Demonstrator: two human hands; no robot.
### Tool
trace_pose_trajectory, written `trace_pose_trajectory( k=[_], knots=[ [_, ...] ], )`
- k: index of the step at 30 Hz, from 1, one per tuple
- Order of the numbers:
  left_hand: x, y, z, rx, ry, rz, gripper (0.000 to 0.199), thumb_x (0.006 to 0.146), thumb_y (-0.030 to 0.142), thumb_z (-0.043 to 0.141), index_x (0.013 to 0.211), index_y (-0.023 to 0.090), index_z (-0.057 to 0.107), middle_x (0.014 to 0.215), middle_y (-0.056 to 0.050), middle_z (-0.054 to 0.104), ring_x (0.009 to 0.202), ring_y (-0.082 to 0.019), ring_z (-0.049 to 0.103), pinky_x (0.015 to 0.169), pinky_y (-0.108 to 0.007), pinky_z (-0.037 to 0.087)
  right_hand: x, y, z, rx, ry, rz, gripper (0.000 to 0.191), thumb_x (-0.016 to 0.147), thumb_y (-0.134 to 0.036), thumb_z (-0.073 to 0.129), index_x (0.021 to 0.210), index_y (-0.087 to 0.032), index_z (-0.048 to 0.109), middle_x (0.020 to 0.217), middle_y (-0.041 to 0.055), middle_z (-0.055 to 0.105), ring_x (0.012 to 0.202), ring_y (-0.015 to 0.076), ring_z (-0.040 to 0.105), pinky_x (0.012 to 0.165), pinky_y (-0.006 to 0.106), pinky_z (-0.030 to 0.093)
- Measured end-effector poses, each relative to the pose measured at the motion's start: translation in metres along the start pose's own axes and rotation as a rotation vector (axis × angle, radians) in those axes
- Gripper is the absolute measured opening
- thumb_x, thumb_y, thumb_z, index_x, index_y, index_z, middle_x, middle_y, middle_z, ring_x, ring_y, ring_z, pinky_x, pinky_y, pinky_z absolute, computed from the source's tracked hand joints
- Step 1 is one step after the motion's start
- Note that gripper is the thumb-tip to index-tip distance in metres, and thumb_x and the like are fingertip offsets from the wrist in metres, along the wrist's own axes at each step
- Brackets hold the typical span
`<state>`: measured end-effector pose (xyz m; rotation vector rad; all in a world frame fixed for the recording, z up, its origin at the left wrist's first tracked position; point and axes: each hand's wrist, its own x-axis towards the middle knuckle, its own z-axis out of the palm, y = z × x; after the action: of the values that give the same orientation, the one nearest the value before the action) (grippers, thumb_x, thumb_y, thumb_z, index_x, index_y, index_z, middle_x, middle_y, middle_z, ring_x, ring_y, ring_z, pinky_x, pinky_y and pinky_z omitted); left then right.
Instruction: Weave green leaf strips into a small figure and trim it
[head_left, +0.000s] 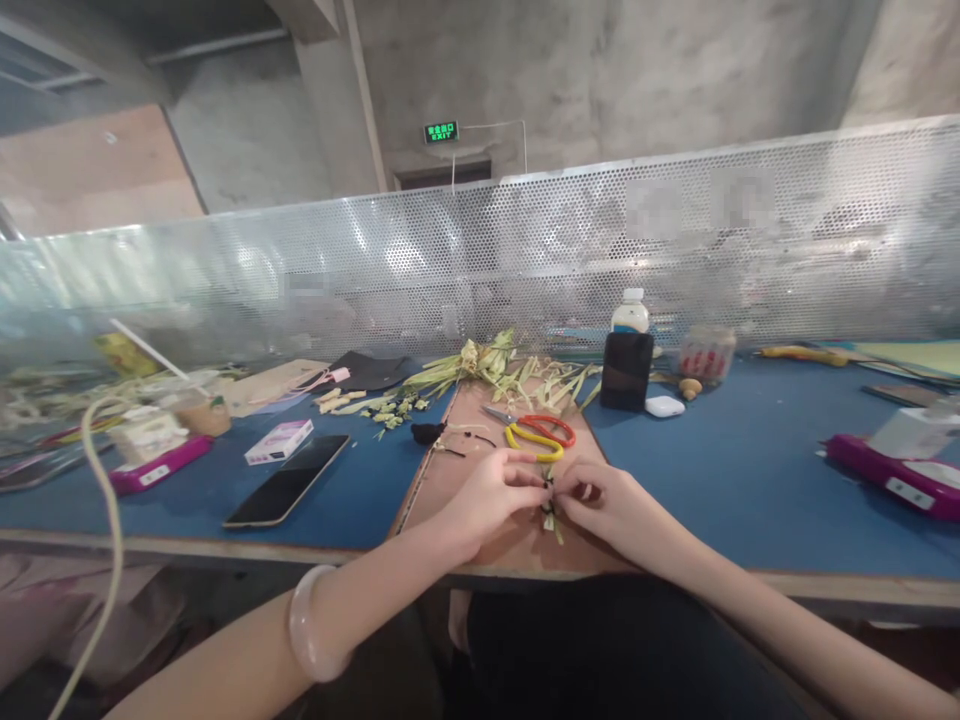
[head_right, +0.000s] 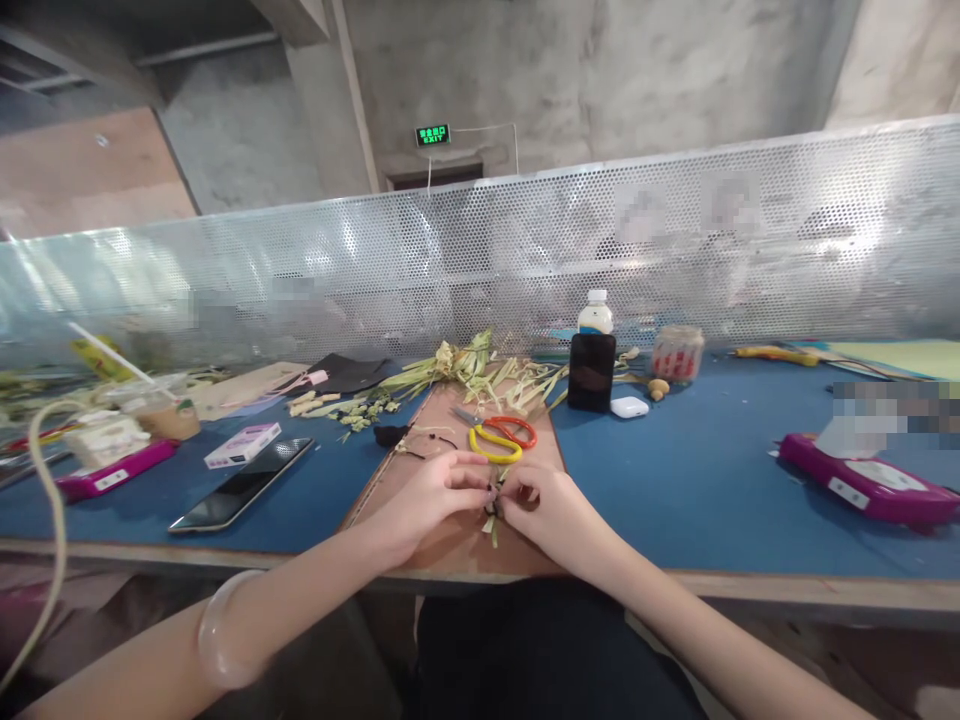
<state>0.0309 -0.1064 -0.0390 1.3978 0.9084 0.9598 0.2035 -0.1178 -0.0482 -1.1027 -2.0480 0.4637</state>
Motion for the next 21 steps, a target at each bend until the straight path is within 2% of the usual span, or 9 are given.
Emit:
trace_pose_trajectory(
  k=[7, 14, 21],
  knots=[
    [0.0, 0.003, 0.0, 0.007, -0.001, -0.025, 0.043, 0.064, 0.014, 0.068, 0.103, 0.012, 0.05, 0.09, -0.011, 0.063, 0.083, -0.019, 0.061, 0.078, -0.035, 0.045, -0.002, -0.005, -0.002, -0.006, 0.029, 0.005, 0.01, 0.071, -0.016, 0.048, 0.063, -0.019, 0.052, 0.068, -0.0011, 0.055, 0.059, 0.0107, 0.047, 0.056, 0.022, 0.037],
    [0.003, -0.003, -0.007, 0.092, -0.037, -0.001, 0.046, 0.064, 0.017, 0.069, 0.105, 0.014, 0.049, 0.087, -0.009, 0.064, 0.081, -0.018, 0.062, 0.078, -0.033, 0.045, -0.002, -0.002, -0.001, 0.014, 0.051, -0.045, 0.009, 0.072, -0.016, 0.049, 0.066, -0.018, 0.055, 0.072, 0.0006, 0.055, 0.065, 0.0119, 0.05, 0.059, 0.023, 0.039],
    [0.007, -0.008, -0.011, 0.192, -0.106, 0.05, 0.046, 0.065, 0.02, 0.067, 0.107, 0.015, 0.048, 0.081, -0.007, 0.065, 0.082, -0.018, 0.062, 0.076, -0.031, 0.045, -0.001, -0.005, 0.0, 0.009, 0.059, -0.05, 0.01, 0.072, -0.016, 0.049, 0.065, -0.018, 0.056, 0.07, -0.0003, 0.055, 0.062, 0.0108, 0.049, 0.056, 0.022, 0.038]
  ],
)
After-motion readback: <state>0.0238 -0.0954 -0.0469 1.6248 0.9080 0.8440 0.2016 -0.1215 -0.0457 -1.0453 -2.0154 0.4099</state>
